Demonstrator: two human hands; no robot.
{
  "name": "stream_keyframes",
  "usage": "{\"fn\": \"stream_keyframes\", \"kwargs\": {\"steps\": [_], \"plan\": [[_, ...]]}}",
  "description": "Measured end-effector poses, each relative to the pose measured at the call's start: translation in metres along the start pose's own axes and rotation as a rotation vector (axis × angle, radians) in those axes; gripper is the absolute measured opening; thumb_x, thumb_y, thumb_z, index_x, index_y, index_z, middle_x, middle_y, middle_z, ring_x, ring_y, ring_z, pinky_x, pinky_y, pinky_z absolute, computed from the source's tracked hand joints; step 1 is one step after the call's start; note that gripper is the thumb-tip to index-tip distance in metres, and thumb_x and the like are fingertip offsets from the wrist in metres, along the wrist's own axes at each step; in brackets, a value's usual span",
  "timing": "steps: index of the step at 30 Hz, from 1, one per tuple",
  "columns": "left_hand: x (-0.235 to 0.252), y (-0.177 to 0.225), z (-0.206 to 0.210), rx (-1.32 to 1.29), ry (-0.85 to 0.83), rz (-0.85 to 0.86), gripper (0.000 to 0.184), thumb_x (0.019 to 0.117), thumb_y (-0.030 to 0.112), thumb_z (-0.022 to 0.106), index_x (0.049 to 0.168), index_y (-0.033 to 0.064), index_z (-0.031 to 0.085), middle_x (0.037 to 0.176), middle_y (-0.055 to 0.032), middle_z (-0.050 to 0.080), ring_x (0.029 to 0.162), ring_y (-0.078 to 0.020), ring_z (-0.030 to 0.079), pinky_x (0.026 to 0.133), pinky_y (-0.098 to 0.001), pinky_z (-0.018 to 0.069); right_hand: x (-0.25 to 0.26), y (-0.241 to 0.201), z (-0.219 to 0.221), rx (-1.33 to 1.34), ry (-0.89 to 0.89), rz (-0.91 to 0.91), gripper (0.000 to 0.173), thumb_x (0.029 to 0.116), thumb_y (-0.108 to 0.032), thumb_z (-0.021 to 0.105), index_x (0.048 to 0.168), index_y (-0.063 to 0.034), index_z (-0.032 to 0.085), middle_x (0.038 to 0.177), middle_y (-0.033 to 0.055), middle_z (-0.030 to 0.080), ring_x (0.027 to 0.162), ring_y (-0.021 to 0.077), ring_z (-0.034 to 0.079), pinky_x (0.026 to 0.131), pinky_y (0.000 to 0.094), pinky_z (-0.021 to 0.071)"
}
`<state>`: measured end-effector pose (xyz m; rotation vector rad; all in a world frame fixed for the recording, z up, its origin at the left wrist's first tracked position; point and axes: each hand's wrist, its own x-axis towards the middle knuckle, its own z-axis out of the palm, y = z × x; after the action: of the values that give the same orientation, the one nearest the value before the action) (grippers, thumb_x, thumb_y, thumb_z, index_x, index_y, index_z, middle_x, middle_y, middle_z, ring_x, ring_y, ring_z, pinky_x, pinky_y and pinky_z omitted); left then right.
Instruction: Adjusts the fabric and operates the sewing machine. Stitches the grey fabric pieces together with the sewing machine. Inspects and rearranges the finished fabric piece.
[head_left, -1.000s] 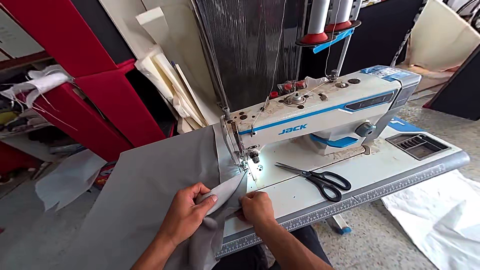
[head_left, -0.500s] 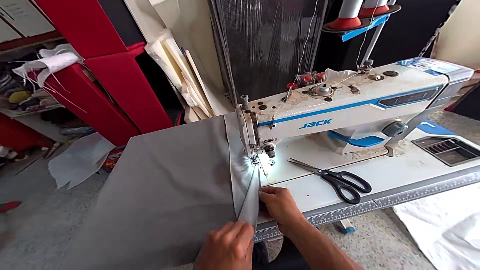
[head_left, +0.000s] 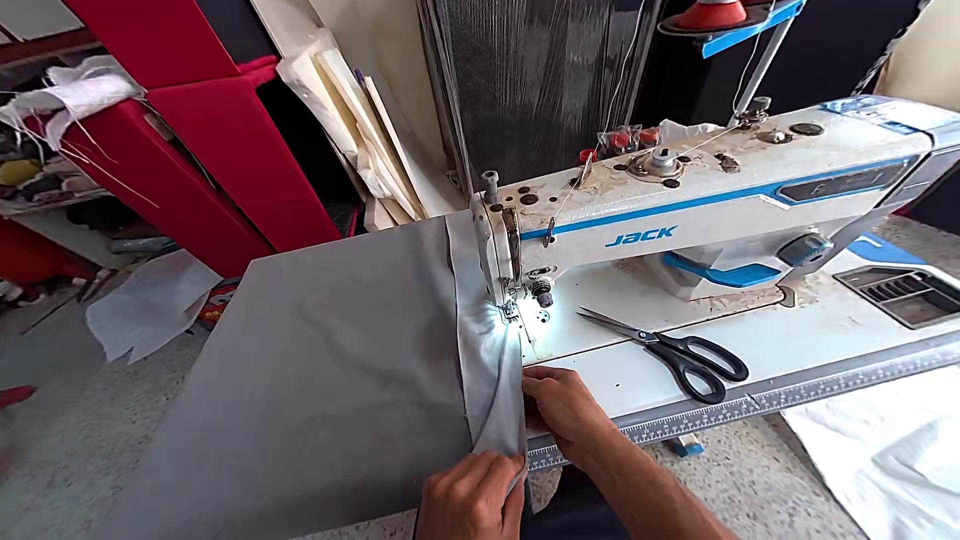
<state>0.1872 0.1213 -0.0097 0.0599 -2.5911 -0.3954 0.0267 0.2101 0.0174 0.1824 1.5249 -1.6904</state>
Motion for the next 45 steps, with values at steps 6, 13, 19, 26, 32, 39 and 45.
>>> {"fn": "stream_keyframes", "kwargs": {"steps": [6,13,19,26,32,39,45], "plan": [[-0.003,0.000,0.004,0.040,0.001,0.014,0.017,0.0934,0.023,0.063,0.092,0.0148,0.078,0.073,0.0010,0.069,0.063,-0.0104,0.066,0.052,-0.0258,0.0525,0.002,0.000,0.003,0.033,0.093,0.035,0.030,0.1069,-0.018,0.045,0.098,0.0010,0.066,0.082,0.0145,0.072,0.070,0.0215,0.072,0.060,0.0337,0.0589],[0.019,-0.045,-0.028,-0.005,-0.022,-0.227,0.052,0.1004,0.049,0.046,0.118,0.0090,0.074,0.105,-0.0108,0.072,0.098,-0.0258,0.069,0.083,-0.0474,0.0583,0.010,0.009,0.010,-0.280,0.264,-0.073,0.023,0.0980,-0.026,0.068,0.084,-0.0086,0.075,0.074,0.0073,0.068,0.068,0.0174,0.066,0.061,0.0370,0.0535],[0.016,-0.171,-0.030,0.286,-0.288,-0.516,0.083,0.0979,0.073,0.017,0.162,0.0241,0.035,0.170,-0.0106,0.025,0.158,-0.0413,0.014,0.118,-0.0755,0.0058,0.009,0.009,0.017,-0.472,0.357,-0.125,0.029,0.0979,-0.028,0.065,0.075,-0.0124,0.073,0.070,0.0030,0.064,0.069,0.0161,0.061,0.064,0.0403,0.0472],[0.018,-0.190,-0.041,0.323,-0.374,-0.485,0.085,0.0962,0.075,0.016,0.163,0.0245,0.033,0.171,-0.0065,0.025,0.158,-0.0359,0.016,0.120,-0.0718,0.0082,0.004,0.013,0.029,-0.600,0.451,-0.137,0.031,0.0984,-0.030,0.064,0.074,-0.0146,0.072,0.069,0.0015,0.063,0.070,0.0168,0.061,0.066,0.0426,0.0458],[0.086,-0.123,-0.037,0.153,-0.087,-0.043,0.034,0.0963,0.023,0.049,0.110,0.0059,0.075,0.129,-0.0119,0.068,0.126,-0.0322,0.061,0.106,-0.0561,0.0463,0.003,0.013,0.030,-0.630,0.470,-0.163,0.030,0.0976,-0.029,0.061,0.073,-0.0146,0.072,0.068,0.0009,0.064,0.070,0.0167,0.063,0.066,0.0432,0.0473],[0.129,-0.127,0.055,-0.200,-0.165,0.553,0.037,0.0990,0.024,0.045,0.110,0.0138,0.078,0.124,0.0016,0.072,0.123,-0.0144,0.063,0.106,-0.0369,0.0496,0.006,0.016,0.027,-0.608,0.464,-0.169,0.029,0.0975,-0.030,0.061,0.074,-0.0163,0.073,0.066,-0.0025,0.063,0.066,0.0131,0.061,0.063,0.0404,0.0468],[0.122,-0.144,0.058,-0.295,-0.231,0.555,0.043,0.1010,0.026,0.040,0.123,0.0178,0.076,0.134,0.0054,0.069,0.132,-0.0126,0.057,0.110,-0.0364,0.0445,0.011,0.017,0.025,-0.598,0.447,-0.169,0.028,0.0966,-0.028,0.063,0.073,-0.0163,0.072,0.062,-0.0050,0.059,0.060,0.0098,0.058,0.059,0.0369,0.0448]]}}
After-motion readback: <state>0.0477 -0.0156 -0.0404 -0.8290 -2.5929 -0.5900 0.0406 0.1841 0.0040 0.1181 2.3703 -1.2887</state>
